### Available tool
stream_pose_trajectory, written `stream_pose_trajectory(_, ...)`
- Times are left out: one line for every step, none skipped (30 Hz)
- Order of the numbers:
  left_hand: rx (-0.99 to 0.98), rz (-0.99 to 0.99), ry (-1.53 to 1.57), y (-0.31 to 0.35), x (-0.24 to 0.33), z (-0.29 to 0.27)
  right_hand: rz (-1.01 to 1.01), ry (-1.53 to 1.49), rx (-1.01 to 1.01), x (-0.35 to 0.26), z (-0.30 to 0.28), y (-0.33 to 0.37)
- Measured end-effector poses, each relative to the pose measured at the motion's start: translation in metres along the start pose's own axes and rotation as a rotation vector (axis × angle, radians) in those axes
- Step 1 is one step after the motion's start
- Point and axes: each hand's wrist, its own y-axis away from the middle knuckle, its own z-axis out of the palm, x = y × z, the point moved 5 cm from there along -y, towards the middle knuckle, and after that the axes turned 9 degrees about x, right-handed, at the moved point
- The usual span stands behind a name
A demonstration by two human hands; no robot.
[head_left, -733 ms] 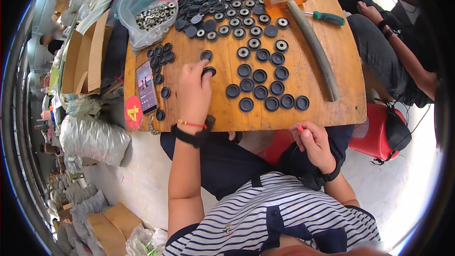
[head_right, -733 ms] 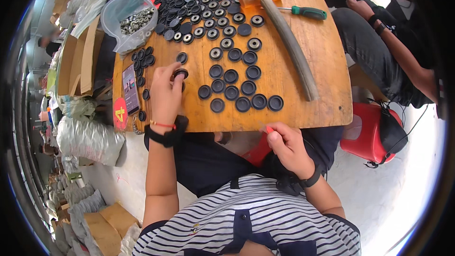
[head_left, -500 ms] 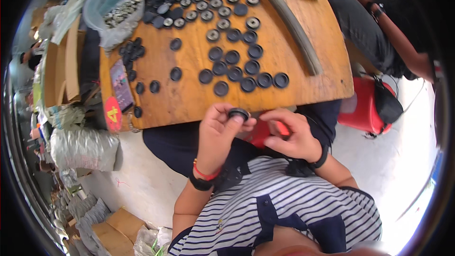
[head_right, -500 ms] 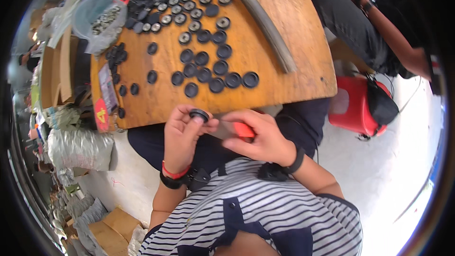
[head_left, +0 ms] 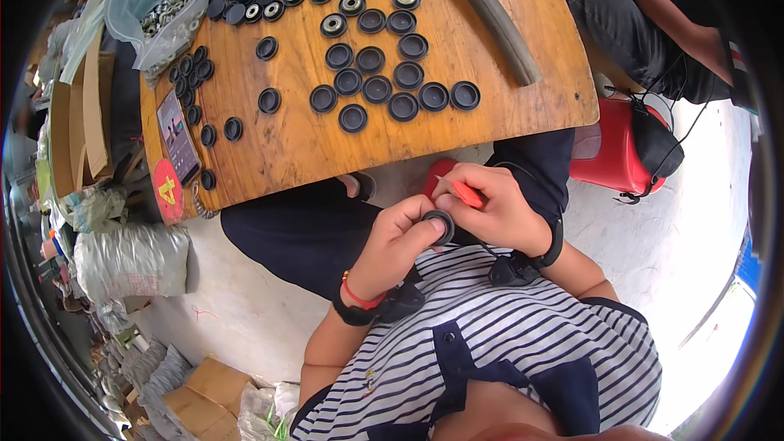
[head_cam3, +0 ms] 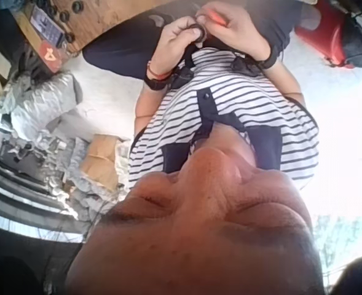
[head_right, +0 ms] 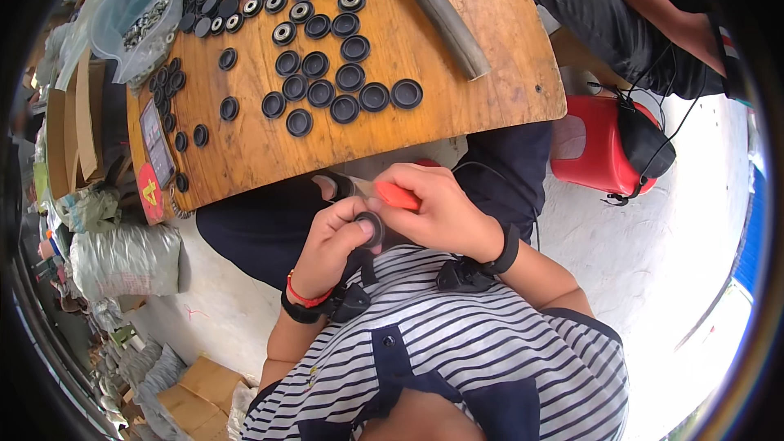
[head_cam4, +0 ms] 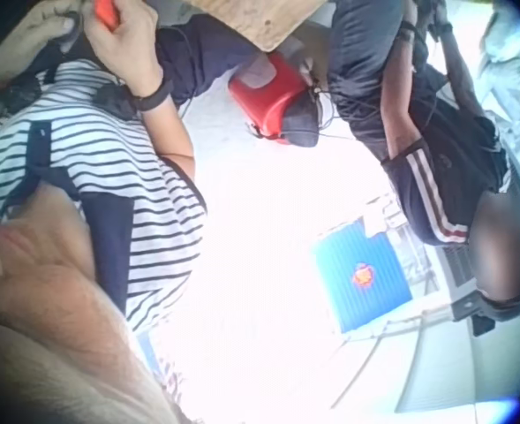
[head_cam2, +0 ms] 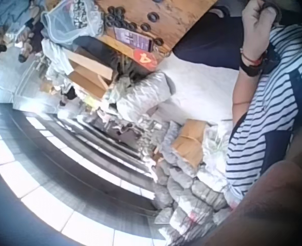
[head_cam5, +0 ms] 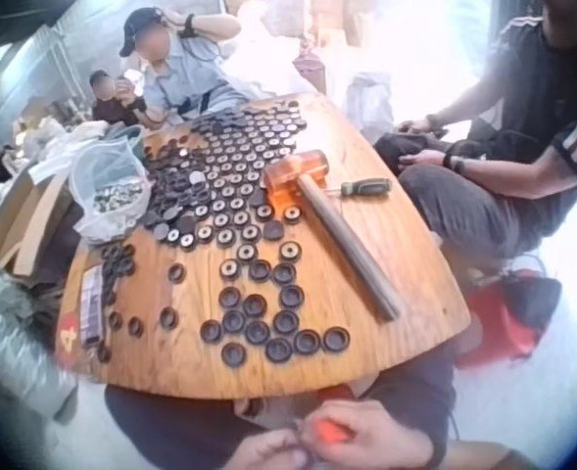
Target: Inserting metal bearings and components into rubber grommets and trimming excess material.
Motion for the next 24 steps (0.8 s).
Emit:
stream_pose_trajectory(0.010, 0.052, 0.022, 0.001, 0.003, -0.001, -0.076, 0.012, 0.031, -0.003, -0.003, 0.002)
stream_pose_trajectory(0.020, 0.103, 0.044, 0.002, 0.006, -0.002, -0.152, 0.025, 0.062, -0.006, -0.007, 0.005)
stream_pose_trajectory(0.023, 0.104, 0.046, 0.003, 0.008, -0.002, -0.238, -0.013, 0.050, -0.009, -0.012, 0.006)
stream_pose_trajectory(0.018, 0.106, 0.039, 0.005, 0.010, -0.002, -0.237, -0.013, 0.046, -0.005, -0.017, 0.007)
stream_pose_trajectory(0.013, 0.108, 0.032, 0.006, 0.012, -0.002, -0.292, 0.023, -0.006, -0.003, -0.018, 0.010)
stream_pose_trajectory(0.010, 0.106, 0.033, 0.006, 0.015, 0.000, -0.345, 0.061, -0.053, -0.003, -0.018, 0.013)
stream_pose_trajectory(0.031, 0.075, 0.042, 0.005, 0.016, 0.001, -0.374, 0.118, -0.047, -0.002, -0.017, 0.015)
stream_pose_trajectory(0.052, 0.043, 0.051, 0.005, 0.015, 0.002, -0.371, 0.119, -0.044, -0.002, -0.018, 0.015)
stream_pose_trajectory(0.051, 0.041, 0.052, 0.004, 0.015, 0.001, -0.387, 0.152, -0.062, -0.004, -0.016, 0.015)
stream_pose_trajectory(0.038, 0.028, 0.039, 0.004, 0.014, 0.000, -0.403, 0.185, -0.080, -0.005, -0.014, 0.015)
stream_pose_trajectory(0.025, 0.016, 0.026, 0.003, 0.013, -0.001, -0.401, 0.185, -0.077, -0.006, -0.015, 0.015)
stream_pose_trajectory(0.025, 0.013, 0.024, 0.003, 0.012, -0.003, -0.418, 0.216, -0.084, -0.007, -0.014, 0.014)
stream_pose_trajectory(0.011, 0.004, 0.032, 0.003, 0.010, -0.004, -0.435, 0.247, -0.090, -0.009, -0.014, 0.013)
stream_pose_trajectory(-0.002, -0.006, 0.040, 0.003, 0.009, -0.005, -0.434, 0.245, -0.087, -0.010, -0.014, 0.013)
stream_pose_trajectory(-0.002, -0.008, 0.039, 0.003, 0.010, -0.005, -0.445, 0.266, -0.092, -0.011, -0.014, 0.013)
stream_pose_trajectory(-0.005, -0.052, 0.051, 0.003, 0.010, -0.004, -0.456, 0.288, -0.096, -0.012, -0.013, 0.013)
stream_pose_trajectory(-0.007, -0.096, 0.062, 0.004, 0.010, -0.003, -0.454, 0.287, -0.095, -0.010, -0.014, 0.013)
stream_pose_trajectory(-0.008, -0.100, 0.062, 0.005, 0.012, -0.004, -0.436, 0.270, -0.090, -0.007, -0.015, 0.013)
stream_pose_trajectory(-0.112, -0.130, 0.046, 0.008, 0.013, 0.000, -0.417, 0.253, -0.086, -0.004, -0.016, 0.012)
stream_pose_trajectory(-0.217, -0.160, 0.031, 0.012, 0.013, 0.006, -0.413, 0.252, -0.085, 0.002, -0.016, 0.011)
stream_pose_trajectory(-0.261, -0.089, -0.093, 0.013, 0.020, 0.014, -0.286, 0.226, -0.013, 0.014, -0.022, 0.008)
stream_pose_trajectory(-0.262, -0.091, -0.091, 0.012, 0.022, 0.016, -0.159, 0.200, 0.059, 0.023, -0.027, 0.007)
stream_pose_trajectory(-0.204, -0.111, -0.072, 0.009, 0.023, 0.014, -0.161, 0.135, 0.079, 0.023, -0.031, 0.009)
stream_pose_trajectory(-0.141, -0.129, -0.055, 0.007, 0.022, 0.011, -0.160, 0.132, 0.077, 0.022, -0.033, 0.010)
